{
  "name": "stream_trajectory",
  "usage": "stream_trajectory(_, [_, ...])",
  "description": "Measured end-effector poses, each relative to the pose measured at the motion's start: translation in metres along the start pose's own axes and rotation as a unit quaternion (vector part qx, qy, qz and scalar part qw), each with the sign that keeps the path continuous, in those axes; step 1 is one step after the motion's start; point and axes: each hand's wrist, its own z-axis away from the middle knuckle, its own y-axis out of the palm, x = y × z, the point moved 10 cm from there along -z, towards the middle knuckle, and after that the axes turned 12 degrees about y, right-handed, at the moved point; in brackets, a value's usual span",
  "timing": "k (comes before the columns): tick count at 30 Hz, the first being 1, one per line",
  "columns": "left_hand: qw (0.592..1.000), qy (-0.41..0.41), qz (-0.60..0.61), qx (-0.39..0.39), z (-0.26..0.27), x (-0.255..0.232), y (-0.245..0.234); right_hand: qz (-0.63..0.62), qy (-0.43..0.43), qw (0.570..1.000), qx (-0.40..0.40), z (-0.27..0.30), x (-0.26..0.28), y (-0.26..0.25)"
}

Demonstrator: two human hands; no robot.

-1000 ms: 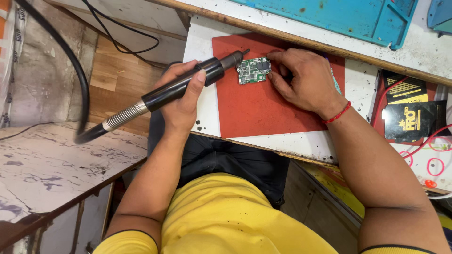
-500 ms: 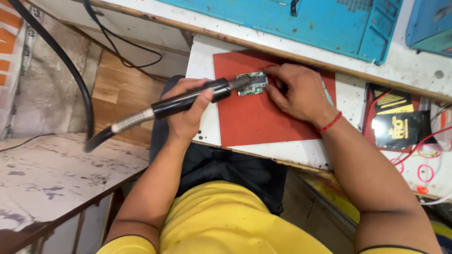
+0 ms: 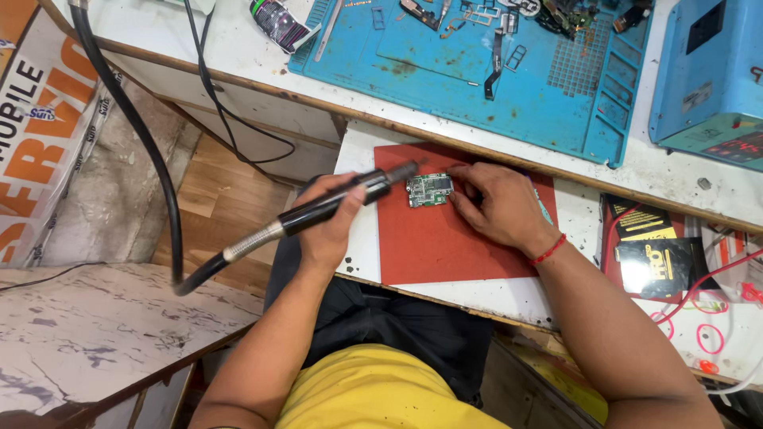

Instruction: The person sits on the floor and uses a hot air gun to heat a small circuit board placed on a red mat. They manipulate the board with their hands and use a tool to adjust components while applying heat.

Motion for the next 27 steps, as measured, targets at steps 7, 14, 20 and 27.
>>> stream_trajectory(7, [0.997,0.06,0.013,0.042,0.0,-0.008,0.011,-0.003,-0.014,1.0,-0.007,0.0,0.003,-0.002])
stream_trajectory(14, [0.996,0.067,-0.008,0.056,0.001,-0.014,0.009,0.01,-0.018,1.0,0.0,0.0,0.001,0.0])
stream_trajectory(20, [0.997,0.053,0.013,0.057,0.001,-0.017,0.012,0.013,-0.028,1.0,-0.004,0.002,0.002,-0.001])
stream_trajectory(27, [0.998,0.049,-0.001,0.026,0.0,-0.018,0.007,0.017,-0.036,0.999,-0.003,0.002,0.002,0.0])
